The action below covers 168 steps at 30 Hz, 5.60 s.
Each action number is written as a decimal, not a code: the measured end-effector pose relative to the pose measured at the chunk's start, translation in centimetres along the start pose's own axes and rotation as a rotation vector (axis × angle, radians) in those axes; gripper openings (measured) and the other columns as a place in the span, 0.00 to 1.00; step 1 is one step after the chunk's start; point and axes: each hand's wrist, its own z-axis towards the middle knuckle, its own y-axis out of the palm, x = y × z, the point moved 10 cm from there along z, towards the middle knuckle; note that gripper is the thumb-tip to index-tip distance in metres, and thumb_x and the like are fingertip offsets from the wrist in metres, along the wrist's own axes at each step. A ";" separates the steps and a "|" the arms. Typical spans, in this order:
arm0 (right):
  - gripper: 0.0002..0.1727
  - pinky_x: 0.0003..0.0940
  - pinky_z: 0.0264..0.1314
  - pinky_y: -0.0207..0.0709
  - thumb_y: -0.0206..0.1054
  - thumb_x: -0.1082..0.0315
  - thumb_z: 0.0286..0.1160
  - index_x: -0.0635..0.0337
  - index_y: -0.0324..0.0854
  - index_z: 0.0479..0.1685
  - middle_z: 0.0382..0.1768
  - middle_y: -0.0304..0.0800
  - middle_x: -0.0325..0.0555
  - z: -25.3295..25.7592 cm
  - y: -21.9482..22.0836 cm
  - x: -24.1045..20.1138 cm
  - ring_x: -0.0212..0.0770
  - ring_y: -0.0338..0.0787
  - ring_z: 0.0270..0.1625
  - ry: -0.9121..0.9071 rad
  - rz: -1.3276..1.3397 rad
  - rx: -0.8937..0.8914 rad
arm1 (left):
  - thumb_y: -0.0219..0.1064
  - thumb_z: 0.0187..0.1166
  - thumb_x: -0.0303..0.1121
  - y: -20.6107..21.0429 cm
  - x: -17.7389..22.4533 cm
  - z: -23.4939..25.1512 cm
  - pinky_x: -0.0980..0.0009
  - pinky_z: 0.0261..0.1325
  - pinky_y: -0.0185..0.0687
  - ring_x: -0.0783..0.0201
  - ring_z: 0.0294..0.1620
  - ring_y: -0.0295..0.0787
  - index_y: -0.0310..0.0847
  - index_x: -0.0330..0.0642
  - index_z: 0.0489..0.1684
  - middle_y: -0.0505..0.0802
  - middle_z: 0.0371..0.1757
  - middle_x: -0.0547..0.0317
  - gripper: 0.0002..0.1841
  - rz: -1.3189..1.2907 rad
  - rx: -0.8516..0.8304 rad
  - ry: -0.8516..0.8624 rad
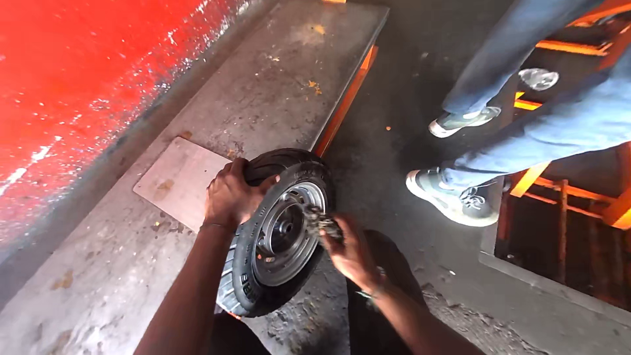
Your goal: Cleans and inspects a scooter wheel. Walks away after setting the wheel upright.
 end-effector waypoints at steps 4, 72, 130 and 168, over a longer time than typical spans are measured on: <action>0.22 0.54 0.69 0.79 0.72 0.64 0.77 0.68 0.82 0.66 0.62 0.86 0.64 1.9 8.6 5.1 0.57 0.87 0.64 0.369 0.171 -0.005 | 0.76 0.71 0.59 -0.1 0.0 0.2 0.29 0.62 0.76 0.31 0.64 0.86 0.80 0.38 0.71 0.88 0.65 0.34 0.37 -0.001 0.020 -0.003; 0.13 0.31 0.29 0.82 0.55 0.86 0.66 0.60 0.73 0.44 0.30 0.83 0.49 1.0 14.9 1.3 0.40 0.85 0.28 0.928 1.398 -0.087 | 0.74 0.69 0.65 0.1 0.1 0.3 0.36 0.65 0.76 0.38 0.67 0.85 0.80 0.37 0.69 0.88 0.65 0.39 0.41 -0.014 -0.005 0.033; 0.07 0.27 0.29 0.84 0.60 0.77 0.82 0.67 0.74 0.53 0.33 0.85 0.52 1.7 14.9 6.4 0.38 0.87 0.26 1.243 1.263 0.091 | 0.76 0.69 0.63 0.1 -0.1 0.2 0.37 0.66 0.77 0.40 0.67 0.85 0.80 0.38 0.71 0.87 0.69 0.42 0.40 -0.004 -0.003 0.002; 0.38 0.56 0.71 0.75 0.58 0.38 0.83 0.69 0.79 0.69 0.61 0.89 0.63 3.9 14.9 0.9 0.58 0.87 0.68 0.156 -0.359 -0.774 | 0.75 0.70 0.63 0.0 0.0 0.2 0.39 0.67 0.77 0.41 0.68 0.85 0.81 0.38 0.69 0.88 0.68 0.42 0.39 -0.009 -0.008 0.008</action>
